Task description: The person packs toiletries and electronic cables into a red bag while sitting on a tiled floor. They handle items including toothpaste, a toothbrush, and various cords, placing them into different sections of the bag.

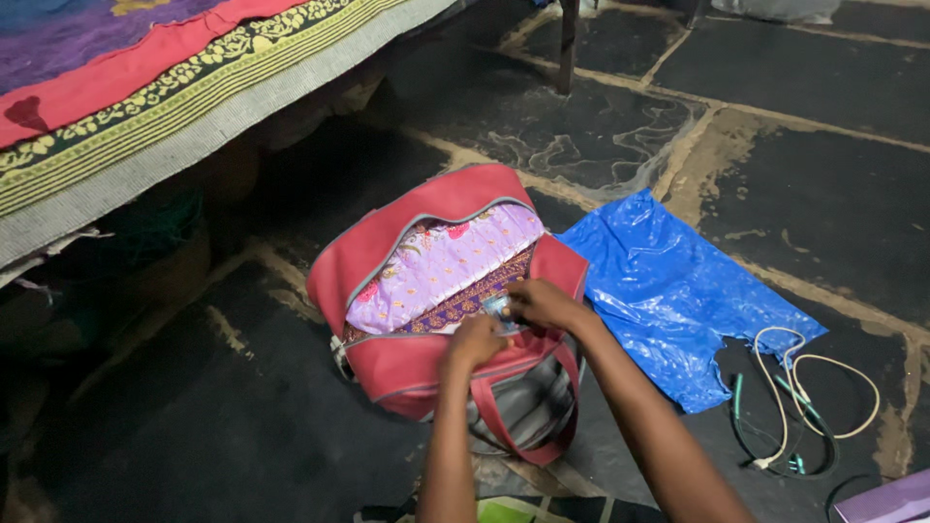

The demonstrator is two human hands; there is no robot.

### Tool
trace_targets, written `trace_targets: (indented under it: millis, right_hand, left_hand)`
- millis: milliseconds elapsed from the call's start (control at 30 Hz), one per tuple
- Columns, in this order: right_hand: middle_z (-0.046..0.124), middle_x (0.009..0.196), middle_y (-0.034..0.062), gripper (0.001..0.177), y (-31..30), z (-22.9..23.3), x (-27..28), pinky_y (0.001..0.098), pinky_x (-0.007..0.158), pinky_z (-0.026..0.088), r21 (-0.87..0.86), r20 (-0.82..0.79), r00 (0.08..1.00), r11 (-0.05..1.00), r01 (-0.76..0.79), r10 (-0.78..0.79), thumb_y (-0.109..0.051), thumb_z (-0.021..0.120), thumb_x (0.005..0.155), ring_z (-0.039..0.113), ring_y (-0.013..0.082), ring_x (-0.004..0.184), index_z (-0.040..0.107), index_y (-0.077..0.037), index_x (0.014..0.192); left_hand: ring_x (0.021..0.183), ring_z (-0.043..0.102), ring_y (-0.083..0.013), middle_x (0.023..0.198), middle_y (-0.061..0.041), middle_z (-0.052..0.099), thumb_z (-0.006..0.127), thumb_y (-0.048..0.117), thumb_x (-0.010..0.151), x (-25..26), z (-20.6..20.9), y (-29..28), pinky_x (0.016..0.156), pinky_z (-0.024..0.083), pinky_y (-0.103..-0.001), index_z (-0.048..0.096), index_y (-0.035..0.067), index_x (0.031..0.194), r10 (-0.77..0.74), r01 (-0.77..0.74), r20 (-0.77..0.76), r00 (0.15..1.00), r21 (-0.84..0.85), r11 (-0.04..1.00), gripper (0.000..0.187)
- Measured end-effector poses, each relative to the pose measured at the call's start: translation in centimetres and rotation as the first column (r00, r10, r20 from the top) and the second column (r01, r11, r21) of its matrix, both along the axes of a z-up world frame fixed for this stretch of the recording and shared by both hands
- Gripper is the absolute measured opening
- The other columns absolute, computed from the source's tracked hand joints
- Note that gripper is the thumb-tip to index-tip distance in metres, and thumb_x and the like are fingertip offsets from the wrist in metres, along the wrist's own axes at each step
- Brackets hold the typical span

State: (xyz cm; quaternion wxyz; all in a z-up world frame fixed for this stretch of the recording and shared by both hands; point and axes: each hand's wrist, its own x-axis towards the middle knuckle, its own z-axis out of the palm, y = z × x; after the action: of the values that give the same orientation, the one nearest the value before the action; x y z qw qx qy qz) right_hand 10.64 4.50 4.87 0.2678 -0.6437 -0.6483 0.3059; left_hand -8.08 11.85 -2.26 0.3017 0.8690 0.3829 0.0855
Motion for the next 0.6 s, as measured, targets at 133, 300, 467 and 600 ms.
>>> trace_targets:
  millis: [133,300,467,600]
  right_hand:
    - [0.068,0.076,0.0133,0.022,0.1,-1.2,0.6,0.043,0.064,0.053,0.058,0.019,0.999,0.997,-0.043,0.042,-0.026,0.068,0.092,0.067,0.0266,0.065,0.063,-0.005,0.095]
    - [0.069,0.081,0.0138,0.025,-0.7,-2.2,1.0,0.0441,0.069,0.052,0.191,0.107,0.991,0.976,-0.099,0.08,-0.03,0.07,0.089,0.067,0.0295,0.073,0.064,-0.006,0.098]
    - [0.069,0.105,0.007,0.042,-4.3,2.0,-0.8,0.0685,0.101,0.038,0.081,0.671,0.738,0.996,0.025,-0.073,-0.054,0.072,0.086,0.056,0.0285,0.118,0.073,-0.014,0.1]
    - [0.066,0.118,0.0021,0.036,-6.9,3.8,-0.9,0.0784,0.105,0.029,0.115,0.786,0.613,0.993,-0.019,-0.079,-0.031,0.074,0.077,0.048,0.0268,0.13,0.071,-0.022,0.112]
  left_hand:
    - [0.08,0.077,-0.0318,0.087,-0.017,0.078,0.087,0.031,0.076,-0.5,0.0,0.8,0.075,0.059,-0.043,0.079,0.005,0.093,0.104,-0.102,0.182,0.978,-0.023,0.995,0.032]
    - [0.08,0.073,-0.0328,0.088,-0.016,0.073,0.09,0.018,0.07,-0.5,2.1,0.1,0.068,0.057,-0.044,0.058,0.001,0.109,0.193,-0.258,0.561,0.805,0.039,0.965,0.054]
    - [0.073,0.073,-0.0322,0.082,-0.018,0.073,0.088,0.011,0.068,1.0,3.7,-0.8,0.064,0.056,-0.044,0.064,0.006,0.116,0.141,-0.256,0.531,0.836,0.15,0.955,0.054]
    - [0.064,0.07,-0.0318,0.072,-0.019,0.071,0.089,0.011,0.073,1.3,6.1,-1.2,0.059,0.052,-0.044,0.066,0.006,0.112,0.185,-0.277,0.521,0.833,0.105,0.955,0.045]
